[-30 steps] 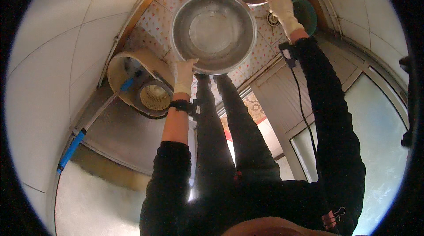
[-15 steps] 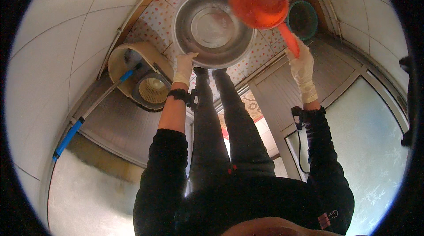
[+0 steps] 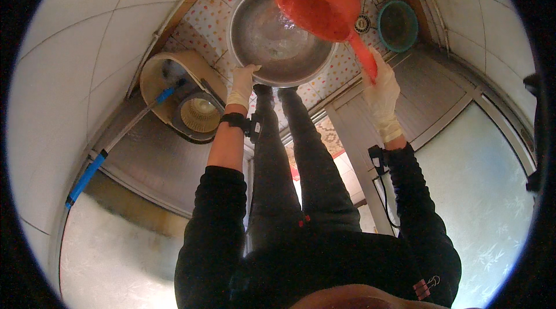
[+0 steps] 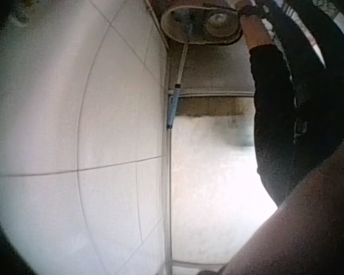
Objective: The person carries a metal basin to a tiled area, pours water into it from a red plastic scoop, then uses a black cloth to wipe the floor. They repeatedly wring the cloth in the basin and continue wiping different sections of the floor.
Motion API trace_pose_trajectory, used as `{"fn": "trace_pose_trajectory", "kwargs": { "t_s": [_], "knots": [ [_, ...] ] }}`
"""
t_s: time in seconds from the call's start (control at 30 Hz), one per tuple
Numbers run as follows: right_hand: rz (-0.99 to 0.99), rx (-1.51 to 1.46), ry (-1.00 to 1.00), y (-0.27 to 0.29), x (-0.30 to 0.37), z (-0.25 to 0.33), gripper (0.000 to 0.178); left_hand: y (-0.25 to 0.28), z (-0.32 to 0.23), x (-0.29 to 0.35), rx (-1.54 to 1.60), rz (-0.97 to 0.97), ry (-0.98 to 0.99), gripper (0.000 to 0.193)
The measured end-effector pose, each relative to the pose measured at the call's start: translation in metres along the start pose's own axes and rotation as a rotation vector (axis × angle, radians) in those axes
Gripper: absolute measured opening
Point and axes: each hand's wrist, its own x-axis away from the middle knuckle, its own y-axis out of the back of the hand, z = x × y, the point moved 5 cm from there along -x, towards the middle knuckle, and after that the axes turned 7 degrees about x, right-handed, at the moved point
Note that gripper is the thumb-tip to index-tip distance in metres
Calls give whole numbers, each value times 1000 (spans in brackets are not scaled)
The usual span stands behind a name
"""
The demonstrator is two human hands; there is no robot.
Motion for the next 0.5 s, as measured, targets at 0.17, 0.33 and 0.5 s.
{"fn": "trace_pose_trajectory", "kwargs": {
  "t_s": [0.17, 0.33, 0.5],
  "knots": [
    [487, -911, -773, -51, -18, -28, 34, -2, -12, 4, -1035, 212, -500, 48],
    [408, -1216, -707, -102, -79, -30, 18, 2, -12, 0, -622, 127, -301, 48],
    [232, -972, -424, -148, -130, -42, 26, -6, -10, 4, -463, 71, -129, 28]
  ]
}}
